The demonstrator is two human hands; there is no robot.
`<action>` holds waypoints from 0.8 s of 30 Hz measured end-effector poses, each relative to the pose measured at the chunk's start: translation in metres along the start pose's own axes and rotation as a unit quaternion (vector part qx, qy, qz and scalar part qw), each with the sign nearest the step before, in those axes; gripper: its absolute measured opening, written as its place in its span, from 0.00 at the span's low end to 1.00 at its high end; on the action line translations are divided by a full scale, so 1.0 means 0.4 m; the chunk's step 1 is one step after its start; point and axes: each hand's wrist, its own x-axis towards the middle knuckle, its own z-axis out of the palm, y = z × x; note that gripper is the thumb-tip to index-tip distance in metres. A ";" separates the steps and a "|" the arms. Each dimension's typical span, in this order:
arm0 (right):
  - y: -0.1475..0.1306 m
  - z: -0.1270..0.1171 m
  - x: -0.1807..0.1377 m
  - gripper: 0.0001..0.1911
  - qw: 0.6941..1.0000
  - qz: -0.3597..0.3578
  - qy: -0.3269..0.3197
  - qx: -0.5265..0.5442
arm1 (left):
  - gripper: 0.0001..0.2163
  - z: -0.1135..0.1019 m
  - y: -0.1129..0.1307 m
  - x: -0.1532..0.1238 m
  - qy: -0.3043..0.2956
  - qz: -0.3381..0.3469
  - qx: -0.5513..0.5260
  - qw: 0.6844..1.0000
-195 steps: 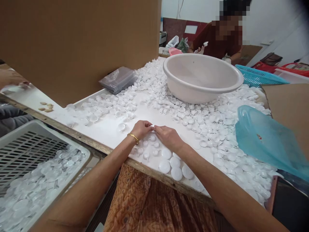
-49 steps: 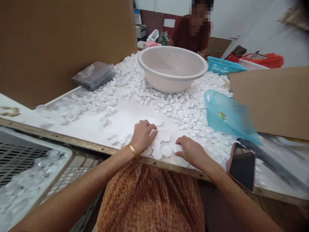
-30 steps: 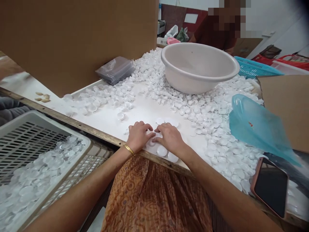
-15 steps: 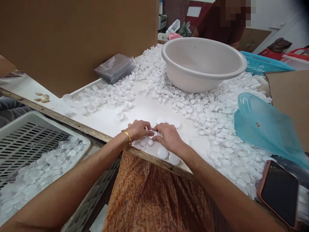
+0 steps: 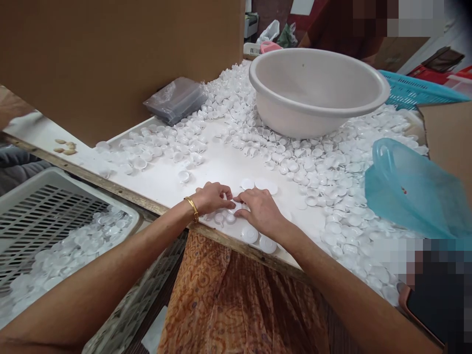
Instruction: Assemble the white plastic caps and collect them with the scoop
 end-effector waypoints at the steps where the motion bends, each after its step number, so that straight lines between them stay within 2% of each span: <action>1: -0.001 -0.001 0.001 0.11 1.000 -0.001 -0.001 -0.005 | 0.11 -0.001 0.002 0.001 -0.001 -0.001 -0.001 1.000; 5: 0.004 -0.008 0.013 0.12 1.000 0.002 0.001 -0.002 | 0.11 -0.004 0.003 0.012 0.012 -0.014 -0.008 1.000; 14: 0.027 -0.018 0.034 0.09 0.998 0.019 -0.045 0.043 | 0.12 -0.009 -0.008 0.047 -0.015 0.003 -0.027 1.000; 19: 0.021 -0.010 0.028 0.10 0.999 0.019 -0.034 0.023 | 0.10 -0.008 0.008 0.021 0.000 -0.007 -0.007 1.000; 24: 0.021 0.003 0.024 0.07 0.999 -0.023 0.006 -0.045 | 0.09 -0.010 0.019 0.014 0.000 -0.024 0.049 0.998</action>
